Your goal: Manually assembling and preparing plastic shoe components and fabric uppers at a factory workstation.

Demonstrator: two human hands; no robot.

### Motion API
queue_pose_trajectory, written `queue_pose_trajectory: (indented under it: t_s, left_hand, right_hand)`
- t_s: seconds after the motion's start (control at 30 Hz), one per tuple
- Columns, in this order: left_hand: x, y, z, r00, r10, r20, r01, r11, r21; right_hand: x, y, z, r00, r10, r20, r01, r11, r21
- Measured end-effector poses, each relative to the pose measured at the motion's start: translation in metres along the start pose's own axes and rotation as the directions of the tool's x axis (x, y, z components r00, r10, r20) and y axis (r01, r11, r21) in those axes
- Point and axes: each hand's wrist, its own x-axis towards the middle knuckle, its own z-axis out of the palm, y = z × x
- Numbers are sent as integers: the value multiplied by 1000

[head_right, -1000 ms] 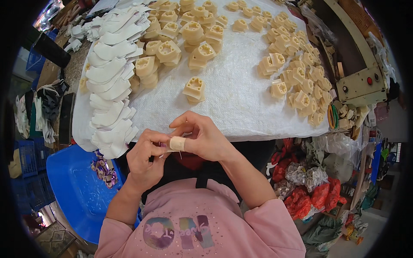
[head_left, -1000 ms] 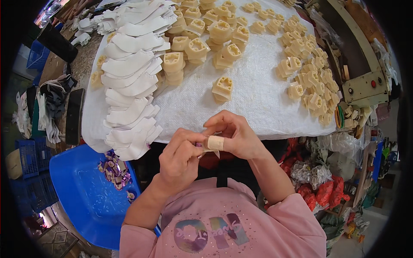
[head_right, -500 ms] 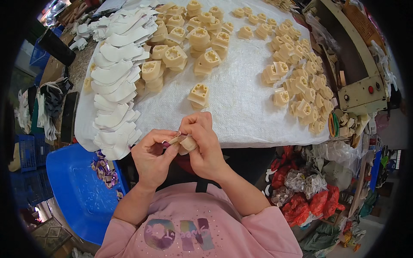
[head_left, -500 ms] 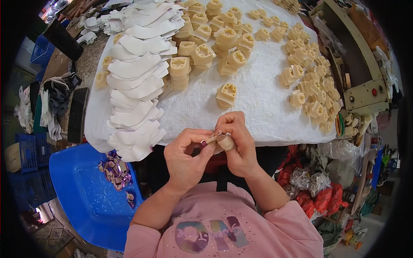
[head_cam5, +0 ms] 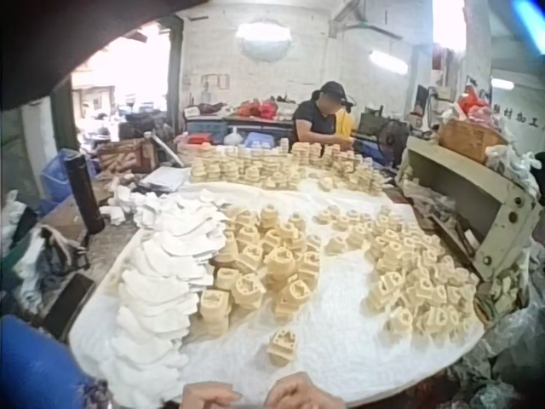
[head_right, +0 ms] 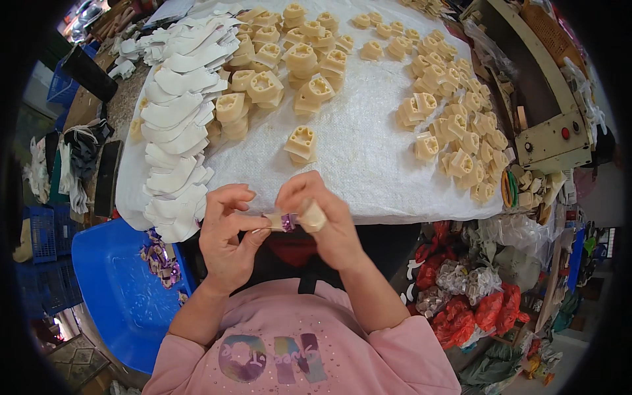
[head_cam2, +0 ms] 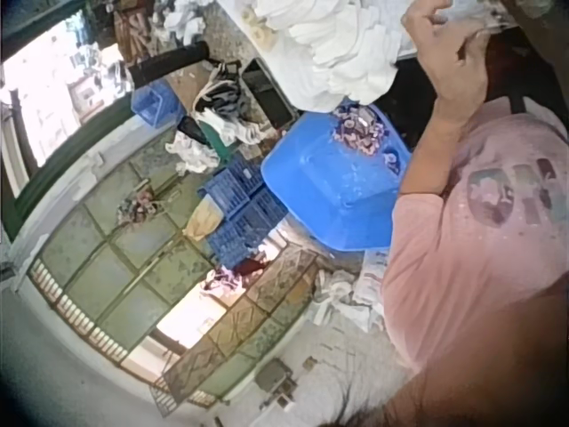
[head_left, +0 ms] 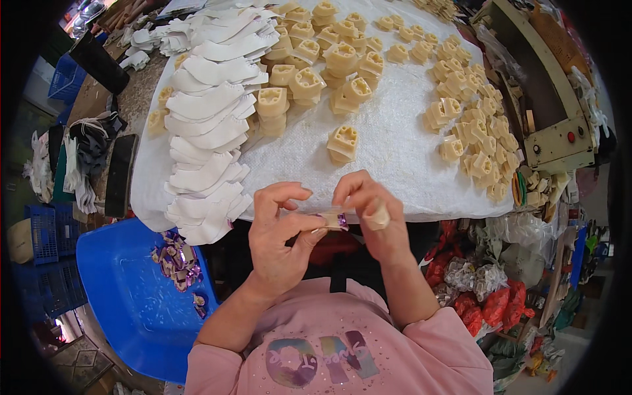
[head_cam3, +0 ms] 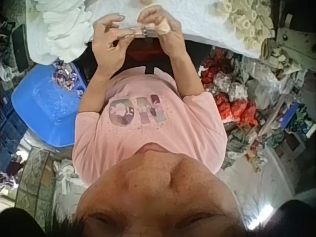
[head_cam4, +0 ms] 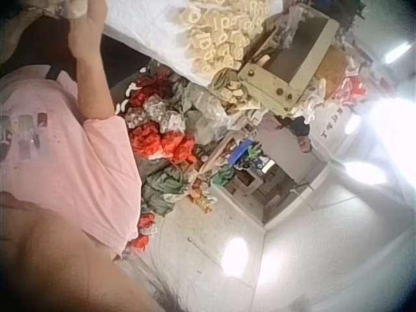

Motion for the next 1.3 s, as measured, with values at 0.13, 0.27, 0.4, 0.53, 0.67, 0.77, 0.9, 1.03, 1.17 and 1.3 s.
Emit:
queue_pose_trajectory:
  t_s: [0.13,0.27,0.4,0.53,0.67,0.77,0.9,1.03,1.17,1.3]
  left_hand:
    - [-4,-7,-4,968,240,71,-247,961,128]
    - [-15,-7,-10,990,49,133,-29,989,-144]
    - [-9,-5,-6,857,-315,408,494,728,-476]
    - [-3,2,0,740,-357,570,673,374,-638]
    - [-13,-9,0,808,-373,455,565,708,-422]
    - [-14,-2,2,794,-421,438,606,607,-515]
    - [-12,4,9,835,-348,425,550,541,-636]
    - [-12,17,11,857,-371,358,512,702,-495]
    - [-17,4,14,967,-146,207,208,922,-325]
    - [-18,11,19,971,-224,88,240,926,-291]
  right_hand:
    - [6,-12,-5,927,363,99,-359,932,-52]
    - [2,-6,-7,994,99,52,-88,981,-175]
    - [2,-7,-3,969,-195,154,245,853,-461]
    - [1,0,10,973,-168,160,220,886,-408]
    - [-4,5,16,960,-252,118,270,737,-619]
    - [-1,5,14,989,-70,128,114,917,-382]
    - [9,1,11,948,313,53,-317,944,93]
    - [7,0,16,908,378,181,-398,913,88]
    - [-2,4,27,941,327,84,-328,945,-2]
    - [-13,17,38,998,55,32,-51,991,-121]
